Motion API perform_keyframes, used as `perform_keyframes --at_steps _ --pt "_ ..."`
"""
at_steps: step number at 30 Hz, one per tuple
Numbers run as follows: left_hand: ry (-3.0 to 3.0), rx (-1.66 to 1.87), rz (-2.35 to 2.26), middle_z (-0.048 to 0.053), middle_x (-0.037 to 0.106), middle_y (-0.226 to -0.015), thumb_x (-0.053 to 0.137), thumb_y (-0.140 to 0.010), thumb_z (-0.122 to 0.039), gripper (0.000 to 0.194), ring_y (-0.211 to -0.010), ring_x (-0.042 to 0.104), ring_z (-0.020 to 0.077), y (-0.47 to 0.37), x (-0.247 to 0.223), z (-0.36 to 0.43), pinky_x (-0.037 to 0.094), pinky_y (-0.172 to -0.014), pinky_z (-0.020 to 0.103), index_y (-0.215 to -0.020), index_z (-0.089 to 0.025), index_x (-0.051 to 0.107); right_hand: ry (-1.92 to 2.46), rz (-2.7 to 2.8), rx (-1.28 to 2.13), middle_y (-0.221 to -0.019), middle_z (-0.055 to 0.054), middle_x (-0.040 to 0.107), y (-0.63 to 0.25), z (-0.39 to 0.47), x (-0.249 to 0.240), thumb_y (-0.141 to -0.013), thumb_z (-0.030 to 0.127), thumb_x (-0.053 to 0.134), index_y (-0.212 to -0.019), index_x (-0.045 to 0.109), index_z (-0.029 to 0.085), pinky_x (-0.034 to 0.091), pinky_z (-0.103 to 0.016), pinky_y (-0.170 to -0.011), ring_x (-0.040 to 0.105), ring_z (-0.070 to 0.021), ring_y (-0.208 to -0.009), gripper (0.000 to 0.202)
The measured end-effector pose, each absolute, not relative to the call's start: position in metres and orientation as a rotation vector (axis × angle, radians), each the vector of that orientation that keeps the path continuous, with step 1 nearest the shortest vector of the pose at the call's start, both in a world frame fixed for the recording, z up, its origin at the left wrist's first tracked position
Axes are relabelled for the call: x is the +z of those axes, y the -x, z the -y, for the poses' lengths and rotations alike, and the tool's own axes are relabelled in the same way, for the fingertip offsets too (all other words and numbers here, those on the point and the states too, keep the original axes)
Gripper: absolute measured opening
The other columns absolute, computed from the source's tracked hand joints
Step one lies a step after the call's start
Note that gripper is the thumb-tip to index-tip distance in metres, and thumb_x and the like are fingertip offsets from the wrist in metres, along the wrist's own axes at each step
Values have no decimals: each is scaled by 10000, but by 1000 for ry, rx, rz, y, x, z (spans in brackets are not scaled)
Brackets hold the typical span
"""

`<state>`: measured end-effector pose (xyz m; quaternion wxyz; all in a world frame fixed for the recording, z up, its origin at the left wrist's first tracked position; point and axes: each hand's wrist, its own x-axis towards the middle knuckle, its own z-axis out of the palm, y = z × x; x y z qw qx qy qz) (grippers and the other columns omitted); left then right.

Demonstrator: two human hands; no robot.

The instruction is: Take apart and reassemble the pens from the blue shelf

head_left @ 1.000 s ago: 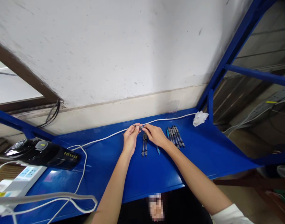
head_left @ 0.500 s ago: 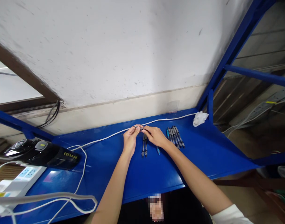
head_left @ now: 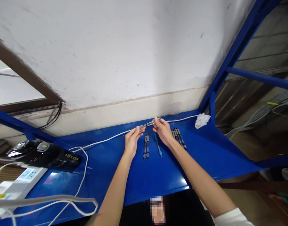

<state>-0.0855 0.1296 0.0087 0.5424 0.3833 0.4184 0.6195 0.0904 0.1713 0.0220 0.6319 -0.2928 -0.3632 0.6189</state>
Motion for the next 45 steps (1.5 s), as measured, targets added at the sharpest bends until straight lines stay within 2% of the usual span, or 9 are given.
perform_keyframes --at_steps 4,7,9,12,20,32,40,43,45 --pt "-1249 1382 -1146 148 803 -1254 614 -1010 -574 462 -1176 749 289 81 6 -128 567 -941 376 -1205 -198 799 550 522 1539 -905 11 739 -99 -179 24 -786 570 924 -876 640 247 592 -273 -734 711 -165 -864 440" --pt "-1433 1359 -1346 128 823 -1156 559 -1026 -588 470 -1095 764 270 86 3 -131 572 -895 364 -1188 -207 782 409 355 1622 -725 65 649 -110 -185 24 -909 512 845 -872 583 256 610 -295 -734 669 -137 -714 367" --pt "-1499 1340 -1439 106 825 -1060 660 -973 -560 397 -1004 760 257 90 -1 -133 558 -859 355 -1129 -217 788 312 276 1683 -578 102 488 -117 -186 23 -1001 484 742 -842 544 256 542 -232 -564 527 -109 -521 341" --pt "-1639 1261 -1559 59 798 -951 786 -887 -475 304 -884 716 231 93 -8 -133 533 -834 357 -1089 -248 783 222 205 1768 -502 112 321 -128 -186 21 -1058 473 614 -746 438 256 305 -204 -356 320 -104 -397 418" --pt "-1895 1058 -1681 18 776 -917 751 -906 -333 174 -888 664 227 90 -11 -130 516 -854 371 -1075 -290 756 148 116 1802 -480 117 205 -137 -183 19 -934 367 532 -698 231 276 185 -228 -336 171 -102 -379 393" --pt "-2019 961 -1739 10 772 -989 672 -832 -146 341 -920 666 231 86 -3 -124 504 -866 367 -1135 -292 728 135 198 1794 -479 120 234 -136 -182 20 -912 381 581 -713 264 278 213 -221 -341 181 -106 -379 388" --pt "-2038 950 -1743 30 767 -966 719 -847 -205 276 -914 667 253 85 -3 -124 500 -842 379 -1106 -299 738 203 290 1738 -473 98 277 -133 -176 30 -998 542 535 -664 307 272 282 -233 -354 212 -106 -386 486" --pt "-2008 959 -1757 29 770 -928 724 -873 -249 210 -878 675 239 86 -5 -126 502 -817 365 -1077 -292 746 288 371 1707 -465 101 239 -127 -176 37 -1002 452 631 -626 264 262 325 -227 -389 230 -107 -395 558" --pt "-1982 970 -1765 26 776 -917 710 -889 -260 189 -851 683 223 87 -6 -127 505 -797 349 -1072 -284 750 322 438 1677 -476 88 296 -123 -177 40 -1000 372 651 -608 303 252 400 -225 -447 325 -112 -425 538"
